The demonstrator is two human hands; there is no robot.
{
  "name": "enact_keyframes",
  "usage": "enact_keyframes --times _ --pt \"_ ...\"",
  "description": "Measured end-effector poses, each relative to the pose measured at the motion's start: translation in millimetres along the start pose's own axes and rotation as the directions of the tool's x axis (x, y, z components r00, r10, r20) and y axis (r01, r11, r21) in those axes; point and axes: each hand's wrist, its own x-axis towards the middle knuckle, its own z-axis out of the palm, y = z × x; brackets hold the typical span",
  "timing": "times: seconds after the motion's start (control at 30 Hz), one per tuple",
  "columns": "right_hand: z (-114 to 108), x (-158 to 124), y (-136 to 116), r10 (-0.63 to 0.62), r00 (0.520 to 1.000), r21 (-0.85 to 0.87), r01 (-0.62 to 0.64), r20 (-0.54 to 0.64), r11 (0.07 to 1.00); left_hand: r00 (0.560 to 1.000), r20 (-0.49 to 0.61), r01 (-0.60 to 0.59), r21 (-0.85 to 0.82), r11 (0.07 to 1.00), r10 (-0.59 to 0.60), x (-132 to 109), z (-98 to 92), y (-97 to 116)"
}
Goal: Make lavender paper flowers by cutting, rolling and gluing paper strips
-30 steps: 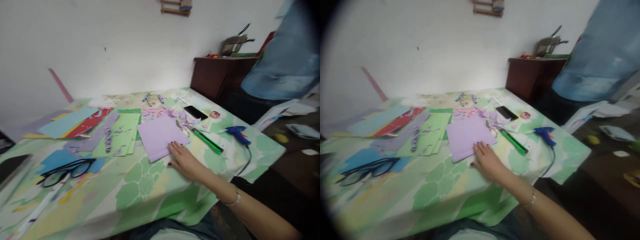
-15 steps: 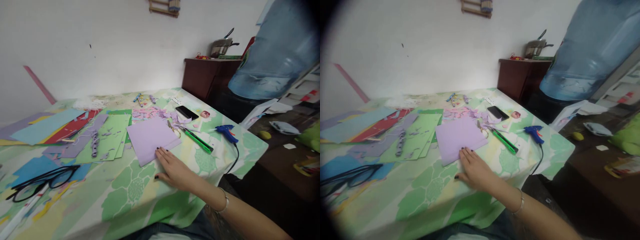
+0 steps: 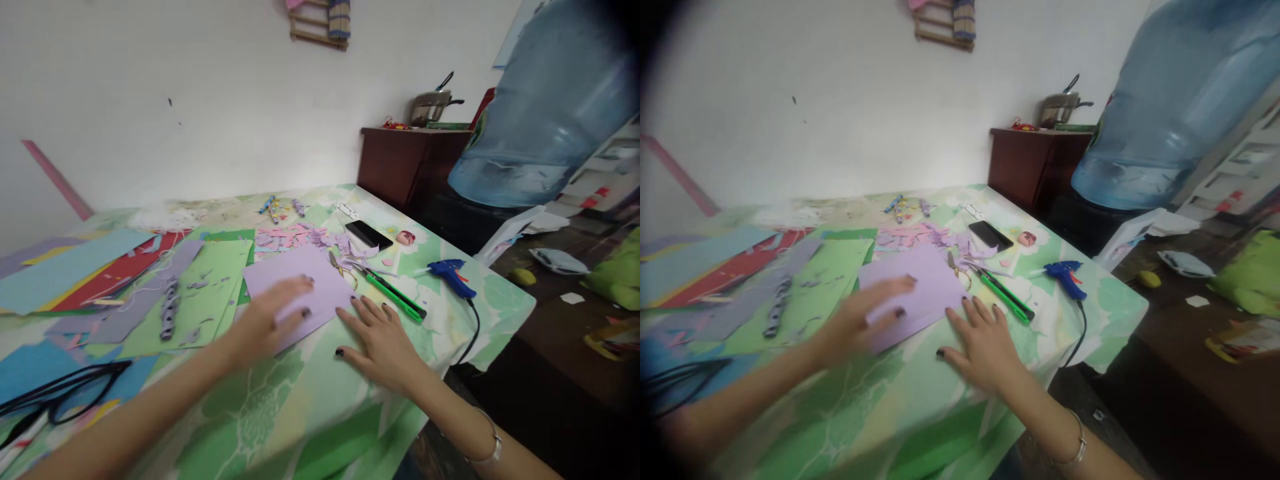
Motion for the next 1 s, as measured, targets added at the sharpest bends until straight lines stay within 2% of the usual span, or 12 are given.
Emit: enact_keyframes --times 0.1,0.17,0.23,0.5,0.63,0.73,0.83,0.93,1.0 --pt "0 0 5 0.035 0.999 -0.016 -0.035 -0.028 0.999 0.965 0.228 -0.135 0.007 0.991 0.130 -6 41.6 4" --pt "0 -1 9 0.076 0.996 -0.023 -0.077 -0.039 0.997 0.953 0.282 -0.127 0.035 0.991 0.112 -13 58.2 6" --pt "-2 0 13 0.112 0.993 -0.029 -0.113 -0.031 0.993 0.952 0.287 -0.127 0.046 0.991 0.109 -22 62.1 4" --pt "-7 3 17 0.111 0.993 -0.075 -0.109 0.026 0.991 0.975 0.168 -0.163 0.080 0.983 0.148 -61 26.4 -8" --pt "-8 4 15 0.110 0.994 -0.106 -0.107 0.016 0.989 0.963 0.176 -0.238 0.213 0.948 0.203 -78 10.6 -7" --pt "-7 3 17 0.098 0.995 -0.110 -0.095 0.021 0.989 0.956 0.191 -0.264 0.233 0.936 0.222 -85 3.9 -7" --pt "-5 1 21 0.088 0.996 -0.107 -0.087 0.007 0.990 0.959 0.197 -0.247 0.217 0.945 0.205 -92 1.4 -8" --pt "-2 -1 23 0.079 0.997 -0.111 -0.080 -0.010 0.991 0.965 0.181 -0.231 0.247 0.941 0.190 -110 1.7 -5" --pt "0 -1 24 0.075 0.997 -0.122 -0.077 -0.019 0.990 0.990 0.103 -0.128 0.295 0.947 0.101 -129 1.2 3"
